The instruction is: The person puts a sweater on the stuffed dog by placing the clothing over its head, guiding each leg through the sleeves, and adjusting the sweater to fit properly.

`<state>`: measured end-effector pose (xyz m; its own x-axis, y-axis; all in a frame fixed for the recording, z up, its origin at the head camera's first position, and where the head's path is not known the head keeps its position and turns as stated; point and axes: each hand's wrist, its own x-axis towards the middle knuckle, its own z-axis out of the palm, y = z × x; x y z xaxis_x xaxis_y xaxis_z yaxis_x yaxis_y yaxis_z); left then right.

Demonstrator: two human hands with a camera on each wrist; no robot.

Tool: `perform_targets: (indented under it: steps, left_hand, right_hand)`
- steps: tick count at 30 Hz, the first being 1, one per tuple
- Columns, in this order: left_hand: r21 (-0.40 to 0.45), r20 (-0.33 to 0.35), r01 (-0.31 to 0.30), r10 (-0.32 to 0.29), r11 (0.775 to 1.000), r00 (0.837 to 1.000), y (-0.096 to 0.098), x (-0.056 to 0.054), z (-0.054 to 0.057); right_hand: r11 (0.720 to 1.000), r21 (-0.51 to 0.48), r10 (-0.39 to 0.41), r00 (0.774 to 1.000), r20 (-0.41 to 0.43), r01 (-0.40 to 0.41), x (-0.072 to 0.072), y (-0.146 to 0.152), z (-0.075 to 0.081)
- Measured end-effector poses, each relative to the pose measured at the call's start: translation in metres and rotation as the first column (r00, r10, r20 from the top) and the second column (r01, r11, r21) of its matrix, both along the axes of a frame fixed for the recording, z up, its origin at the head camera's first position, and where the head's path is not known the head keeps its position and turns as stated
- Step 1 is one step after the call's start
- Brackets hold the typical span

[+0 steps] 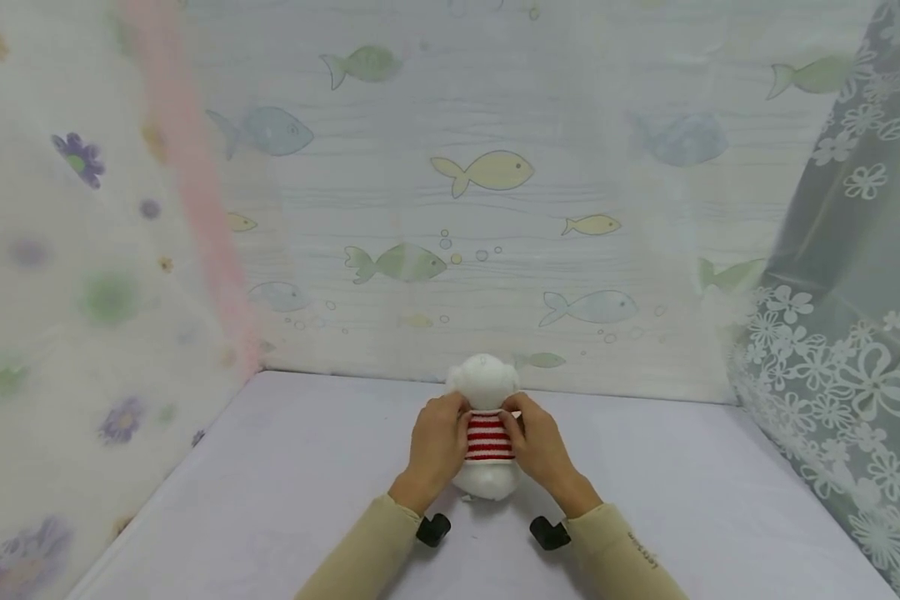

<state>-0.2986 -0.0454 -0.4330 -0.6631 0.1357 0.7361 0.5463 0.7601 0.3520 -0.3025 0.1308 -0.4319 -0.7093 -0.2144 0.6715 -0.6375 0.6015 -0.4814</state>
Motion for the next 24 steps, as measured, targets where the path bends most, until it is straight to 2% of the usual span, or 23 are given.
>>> perform_targets:
  steps: [2, 4, 7, 11, 15, 19, 22, 24]
  left_hand:
    - [0.012, -0.022, -0.027, 0.027, 1.000, 0.999, -0.001, 0.003, -0.002]
    - [0.014, -0.021, -0.019, 0.020, 1.000, 1.000, -0.002, 0.007, -0.003]
    - [0.010, 0.044, 0.061, -0.061, 0.998, 0.997, -0.005, 0.014, -0.002]
    - [0.030, 0.165, 0.163, -0.166, 0.986, 0.972, -0.008, 0.022, 0.001]
    - [0.067, 0.238, 0.213, -0.223, 0.975, 0.945, -0.011, 0.025, 0.003]
    - [0.086, 0.261, 0.229, -0.244, 0.970, 0.934, -0.012, 0.028, 0.002]
    - [0.098, 0.259, 0.219, -0.237, 0.971, 0.936, -0.012, 0.029, 0.001]
    - [0.110, 0.258, 0.197, -0.220, 0.974, 0.941, -0.013, 0.029, 0.000]
  right_hand:
    - [1.000, -0.020, -0.008, 1.000, -0.016, 0.008, 0.002, -0.001, -0.001]
    - [1.000, -0.026, -0.001, 1.000, -0.013, 0.001, 0.006, -0.001, -0.001]
    - [0.999, -0.010, 0.033, 0.999, 0.019, -0.033, 0.010, 0.001, -0.002]
    - [0.995, 0.047, 0.089, 0.992, 0.089, -0.093, 0.016, 0.007, -0.001]
    - [0.987, 0.099, 0.109, 0.979, 0.173, -0.128, 0.022, 0.013, 0.000]
    - [0.982, 0.115, 0.118, 0.965, 0.236, -0.148, 0.024, 0.017, 0.000]
    - [0.983, 0.113, 0.115, 0.969, 0.217, -0.142, 0.025, 0.018, 0.000]
    - [0.989, 0.111, 0.078, 0.977, 0.199, -0.102, 0.026, 0.016, 0.001]
